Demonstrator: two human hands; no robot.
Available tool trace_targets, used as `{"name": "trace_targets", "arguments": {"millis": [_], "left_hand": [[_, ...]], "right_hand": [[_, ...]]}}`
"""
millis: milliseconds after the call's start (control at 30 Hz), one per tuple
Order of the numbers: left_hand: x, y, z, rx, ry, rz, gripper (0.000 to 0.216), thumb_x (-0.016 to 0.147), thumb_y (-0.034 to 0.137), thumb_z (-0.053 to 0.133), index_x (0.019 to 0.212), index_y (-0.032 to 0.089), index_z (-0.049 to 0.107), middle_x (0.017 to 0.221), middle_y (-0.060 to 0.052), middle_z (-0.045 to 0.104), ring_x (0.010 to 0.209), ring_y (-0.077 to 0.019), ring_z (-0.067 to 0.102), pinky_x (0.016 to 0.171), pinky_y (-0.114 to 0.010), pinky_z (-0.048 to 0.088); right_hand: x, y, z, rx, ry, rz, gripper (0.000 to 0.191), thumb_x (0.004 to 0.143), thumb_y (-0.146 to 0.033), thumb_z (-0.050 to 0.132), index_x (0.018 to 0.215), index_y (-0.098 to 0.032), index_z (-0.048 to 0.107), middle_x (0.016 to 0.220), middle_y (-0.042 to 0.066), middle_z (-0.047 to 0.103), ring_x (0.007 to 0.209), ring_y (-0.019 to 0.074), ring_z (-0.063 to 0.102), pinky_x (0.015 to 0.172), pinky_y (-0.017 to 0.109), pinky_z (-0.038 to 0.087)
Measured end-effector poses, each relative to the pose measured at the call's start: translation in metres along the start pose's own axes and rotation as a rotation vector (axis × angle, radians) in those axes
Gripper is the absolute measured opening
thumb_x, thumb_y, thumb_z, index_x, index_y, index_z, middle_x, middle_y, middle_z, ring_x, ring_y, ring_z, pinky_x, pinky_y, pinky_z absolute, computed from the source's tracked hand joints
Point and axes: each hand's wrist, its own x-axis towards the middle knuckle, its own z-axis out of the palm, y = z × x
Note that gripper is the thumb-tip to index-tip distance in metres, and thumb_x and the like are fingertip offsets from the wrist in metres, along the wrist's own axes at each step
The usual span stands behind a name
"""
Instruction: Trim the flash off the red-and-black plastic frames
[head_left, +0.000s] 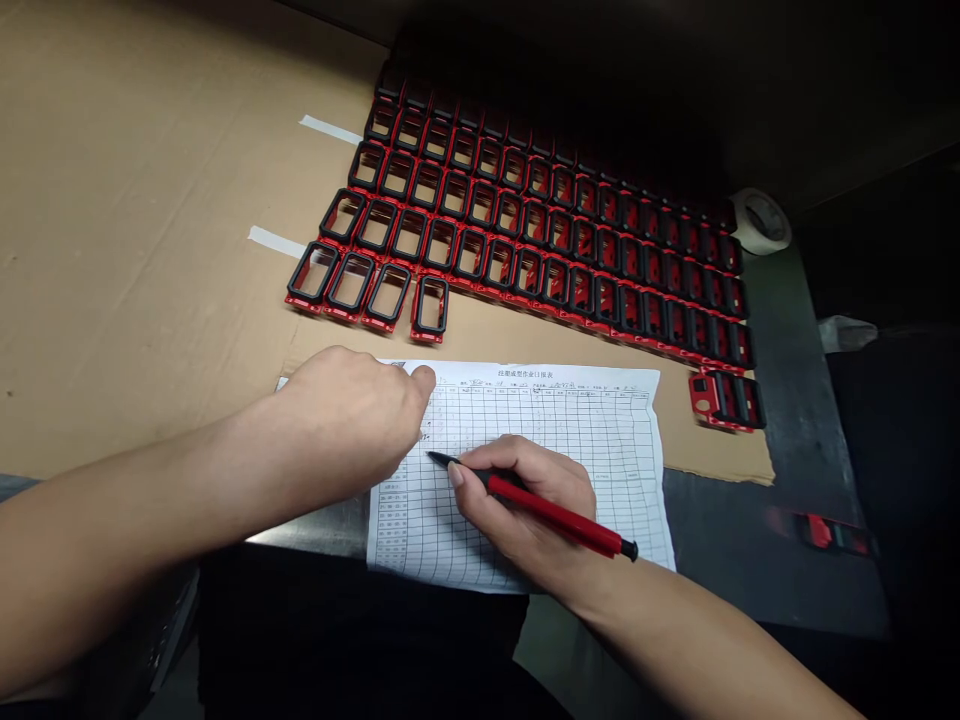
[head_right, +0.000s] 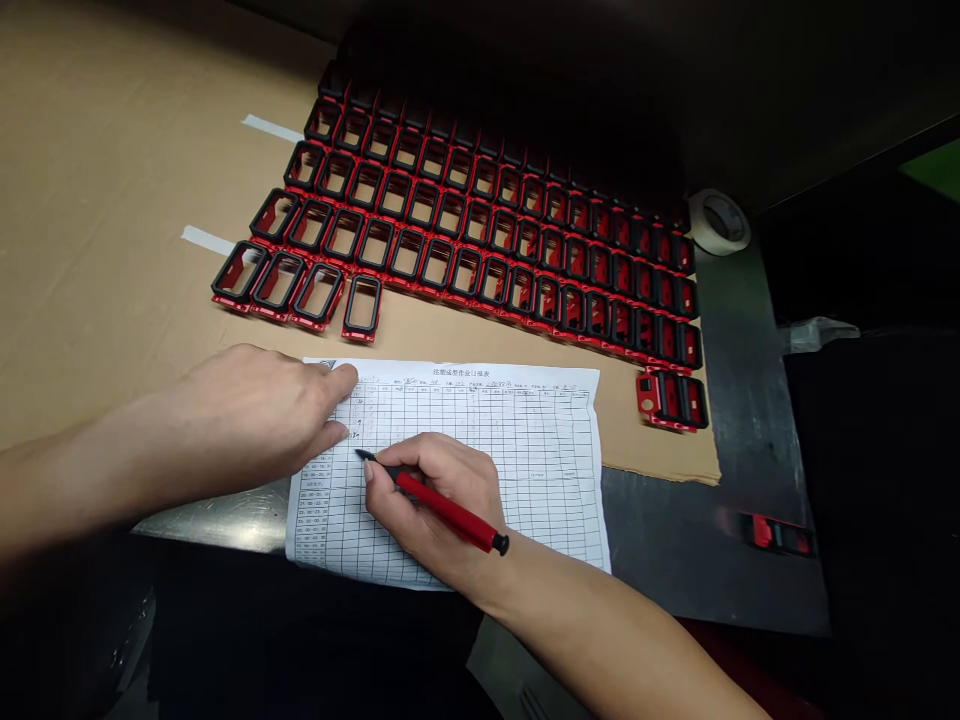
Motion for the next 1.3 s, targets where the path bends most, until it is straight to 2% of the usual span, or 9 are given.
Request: {"name": "trace_targets", "arguments": {"millis": [200, 433, 633, 1067, 1300], "left_hand": [[0.001, -0.004, -0.002, -0.037, -0.056, -0.009, 0.026, 0.092, 0.024, 0.046, 0.113, 0.019, 0.06, 0.079, -0.011, 0.074, 0.072, -0.033, 0.073, 0.059, -0.038, 0.049], [0.002, -0.009, -0.004, -0.074, -0.063, -0.005, 0.029, 0.089, 0.017, 0.042, 0.112, 0.022, 0.06, 0.075, -0.008, 0.073, 0.068, -0.0291, 0.071, 0.06, -0.036, 0.046], [0.001, -0.009, -0.004, -0.058, -0.024, -0.002, 0.029, 0.088, 0.017, 0.042, 0.109, 0.022, 0.061, 0.068, -0.007, 0.07, 0.065, -0.0289, 0.069, 0.058, -0.035, 0.044], [0.002, -0.009, -0.006, -0.065, -0.026, -0.002, 0.028, 0.091, 0.023, 0.044, 0.113, 0.02, 0.061, 0.072, -0.009, 0.072, 0.069, -0.0283, 0.071, 0.06, -0.035, 0.046], [0.002, -0.009, -0.004, -0.075, -0.02, -0.008, 0.03, 0.091, 0.025, 0.045, 0.115, 0.02, 0.062, 0.074, -0.01, 0.073, 0.072, -0.0302, 0.071, 0.062, -0.037, 0.047]], "right_hand": [[-0.001, -0.001, -0.002, 0.011, -0.015, -0.026, 0.008, 0.083, -0.014, 0.068, 0.079, -0.02, 0.065, 0.065, -0.001, 0.068, 0.053, 0.0106, 0.062, 0.05, 0.023, 0.048], [-0.001, -0.001, -0.003, 0.006, -0.027, -0.041, 0.007, 0.082, -0.015, 0.069, 0.081, -0.019, 0.063, 0.064, -0.002, 0.065, 0.052, 0.0102, 0.058, 0.049, 0.023, 0.047], [-0.002, 0.0, -0.002, 0.014, -0.021, -0.034, 0.008, 0.082, -0.014, 0.069, 0.082, -0.02, 0.064, 0.065, -0.003, 0.065, 0.051, 0.0091, 0.058, 0.049, 0.022, 0.046], [0.001, -0.004, -0.001, 0.001, -0.002, 0.0, 0.009, 0.082, -0.014, 0.069, 0.081, -0.021, 0.065, 0.065, -0.003, 0.068, 0.052, 0.0109, 0.062, 0.05, 0.024, 0.051], [0.001, -0.003, -0.001, 0.0, -0.006, 0.009, 0.009, 0.081, -0.013, 0.07, 0.08, -0.021, 0.066, 0.064, -0.004, 0.067, 0.051, 0.0097, 0.061, 0.049, 0.022, 0.049]]}}
